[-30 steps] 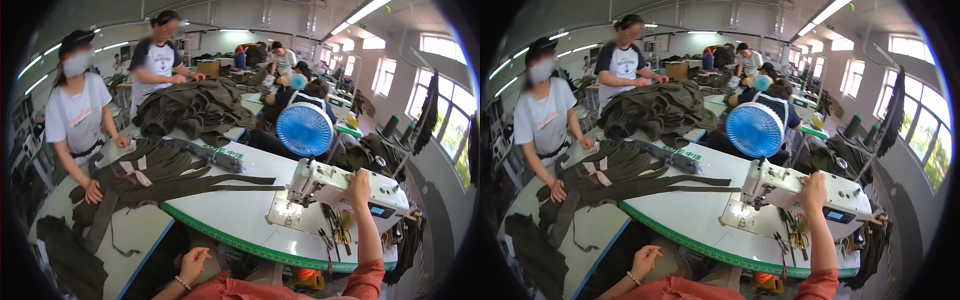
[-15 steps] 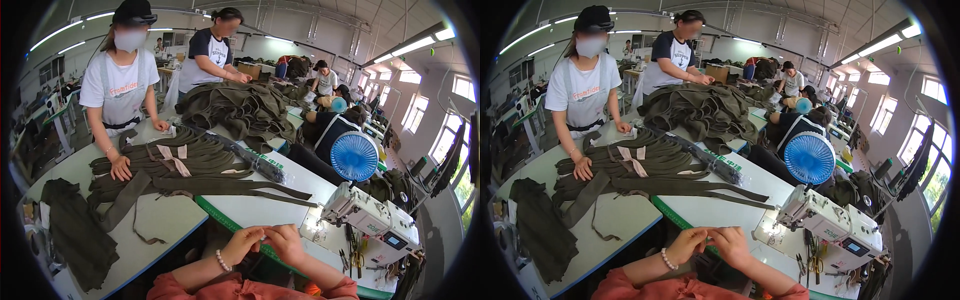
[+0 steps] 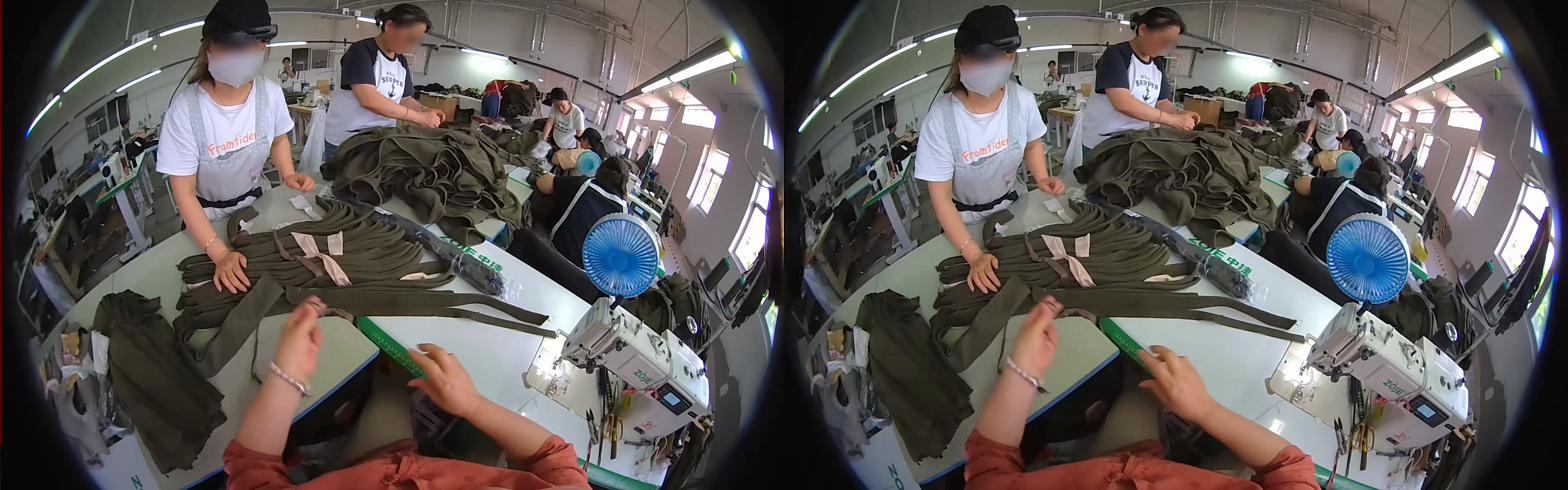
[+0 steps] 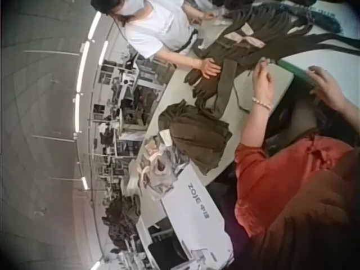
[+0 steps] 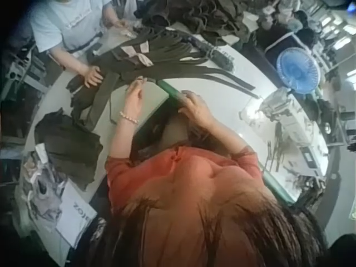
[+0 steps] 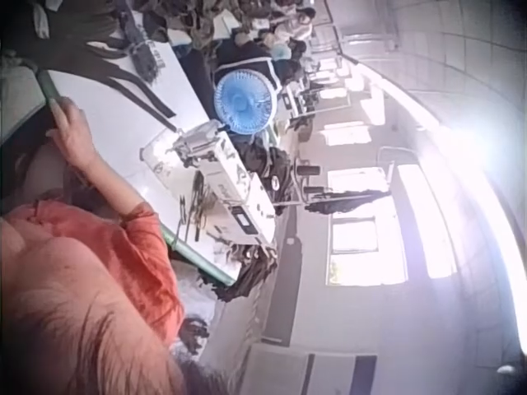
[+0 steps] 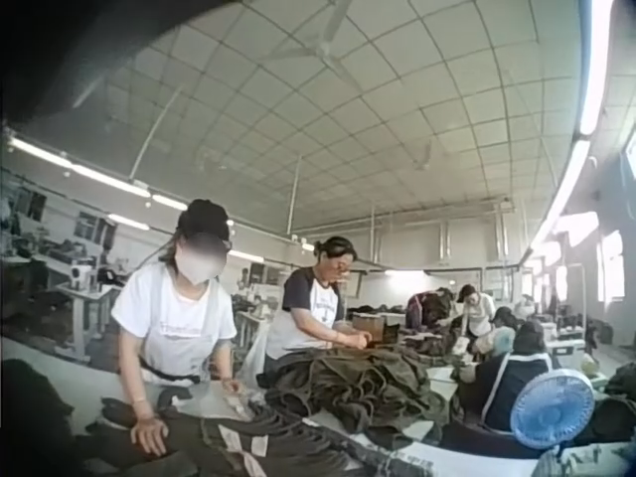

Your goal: Sewing fabric straps using a sewing machine.

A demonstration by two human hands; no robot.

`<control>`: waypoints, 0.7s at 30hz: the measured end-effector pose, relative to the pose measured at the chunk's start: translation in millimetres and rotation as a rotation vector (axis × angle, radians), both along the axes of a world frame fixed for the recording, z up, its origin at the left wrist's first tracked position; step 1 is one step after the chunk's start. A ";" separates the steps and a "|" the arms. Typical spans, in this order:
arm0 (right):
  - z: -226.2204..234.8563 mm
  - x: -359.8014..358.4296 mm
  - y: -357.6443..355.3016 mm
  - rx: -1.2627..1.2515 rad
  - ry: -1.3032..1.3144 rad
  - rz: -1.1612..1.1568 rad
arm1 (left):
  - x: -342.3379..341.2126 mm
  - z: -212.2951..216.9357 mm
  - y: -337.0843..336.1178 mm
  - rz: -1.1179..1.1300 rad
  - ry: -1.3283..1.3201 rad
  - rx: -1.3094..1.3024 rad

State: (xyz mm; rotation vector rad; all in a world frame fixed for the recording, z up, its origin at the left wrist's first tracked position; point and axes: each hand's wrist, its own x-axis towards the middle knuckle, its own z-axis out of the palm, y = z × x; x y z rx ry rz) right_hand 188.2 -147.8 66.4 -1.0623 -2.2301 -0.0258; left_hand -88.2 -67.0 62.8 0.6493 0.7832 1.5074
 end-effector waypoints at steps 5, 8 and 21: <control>-54.6 72.4 6.5 -0.089 0.066 -0.271 | -63.0 -7.1 68.5 0.208 -0.293 -0.013; -74.2 87.9 0.9 -0.144 0.079 -0.412 | -62.5 -7.1 102.7 0.289 -0.341 -0.066; -79.2 88.4 1.4 -0.075 0.071 -0.413 | -71.7 -13.0 148.1 0.202 -0.377 -0.129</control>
